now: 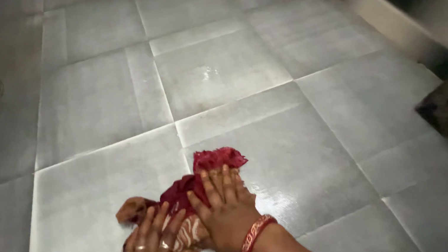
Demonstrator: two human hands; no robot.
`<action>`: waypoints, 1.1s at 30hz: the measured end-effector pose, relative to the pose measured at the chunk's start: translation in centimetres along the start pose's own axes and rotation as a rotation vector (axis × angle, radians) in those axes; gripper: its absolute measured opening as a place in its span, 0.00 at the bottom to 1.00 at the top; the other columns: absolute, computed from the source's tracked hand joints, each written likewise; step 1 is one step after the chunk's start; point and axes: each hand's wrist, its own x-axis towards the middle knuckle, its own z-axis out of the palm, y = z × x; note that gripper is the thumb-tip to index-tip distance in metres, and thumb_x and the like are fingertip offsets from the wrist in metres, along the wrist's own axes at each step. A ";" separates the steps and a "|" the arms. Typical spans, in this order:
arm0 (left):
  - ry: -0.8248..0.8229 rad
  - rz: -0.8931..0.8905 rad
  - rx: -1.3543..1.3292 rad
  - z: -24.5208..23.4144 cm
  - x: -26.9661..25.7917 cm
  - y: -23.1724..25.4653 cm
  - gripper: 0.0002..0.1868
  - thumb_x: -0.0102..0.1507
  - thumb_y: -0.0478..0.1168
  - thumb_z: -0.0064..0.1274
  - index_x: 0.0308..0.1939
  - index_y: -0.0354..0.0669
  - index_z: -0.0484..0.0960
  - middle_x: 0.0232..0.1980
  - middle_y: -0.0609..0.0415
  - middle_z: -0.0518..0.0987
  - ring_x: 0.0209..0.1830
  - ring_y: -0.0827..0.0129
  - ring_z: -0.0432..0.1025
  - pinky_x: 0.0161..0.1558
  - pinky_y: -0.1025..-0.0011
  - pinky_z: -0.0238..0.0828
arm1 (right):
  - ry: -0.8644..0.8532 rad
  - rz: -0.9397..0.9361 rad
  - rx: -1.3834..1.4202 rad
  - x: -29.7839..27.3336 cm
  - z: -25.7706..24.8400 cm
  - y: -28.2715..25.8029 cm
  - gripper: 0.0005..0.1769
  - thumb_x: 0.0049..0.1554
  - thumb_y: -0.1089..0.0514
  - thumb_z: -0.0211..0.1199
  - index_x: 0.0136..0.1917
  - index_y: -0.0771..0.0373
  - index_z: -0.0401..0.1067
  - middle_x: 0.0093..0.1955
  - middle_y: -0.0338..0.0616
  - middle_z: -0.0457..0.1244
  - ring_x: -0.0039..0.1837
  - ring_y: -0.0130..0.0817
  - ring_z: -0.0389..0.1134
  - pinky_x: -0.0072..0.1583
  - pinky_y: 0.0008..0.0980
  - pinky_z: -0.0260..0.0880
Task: The person scrubs a tiled floor by hand using a piece of cloth soaked in soapy water from a small red bucket.
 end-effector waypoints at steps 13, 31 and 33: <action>-0.150 -0.103 0.028 -1.8 15.0 -8.7 0.43 0.60 0.62 0.50 0.78 0.71 0.53 0.83 0.55 0.45 0.82 0.55 0.37 0.72 0.49 0.33 | -0.037 0.150 0.005 12.7 -5.2 3.7 0.49 0.60 0.29 0.46 0.84 0.48 0.32 0.86 0.55 0.18 0.83 0.64 0.14 0.78 0.57 0.18; 0.195 0.018 0.031 0.0 -3.6 -3.7 0.44 0.57 0.61 0.53 0.75 0.58 0.57 0.79 0.43 0.54 0.79 0.46 0.46 0.67 0.45 0.42 | -0.306 -0.012 -0.155 2.8 -3.7 -6.1 0.54 0.58 0.28 0.56 0.85 0.46 0.34 0.85 0.67 0.19 0.82 0.76 0.16 0.77 0.68 0.20; 0.144 -0.016 0.002 -0.9 -2.6 -4.5 0.44 0.58 0.58 0.52 0.75 0.56 0.54 0.81 0.43 0.51 0.81 0.47 0.43 0.68 0.47 0.38 | -0.341 -0.007 -0.146 4.8 -4.8 -6.1 0.54 0.57 0.27 0.56 0.85 0.43 0.33 0.85 0.63 0.17 0.82 0.74 0.14 0.78 0.66 0.20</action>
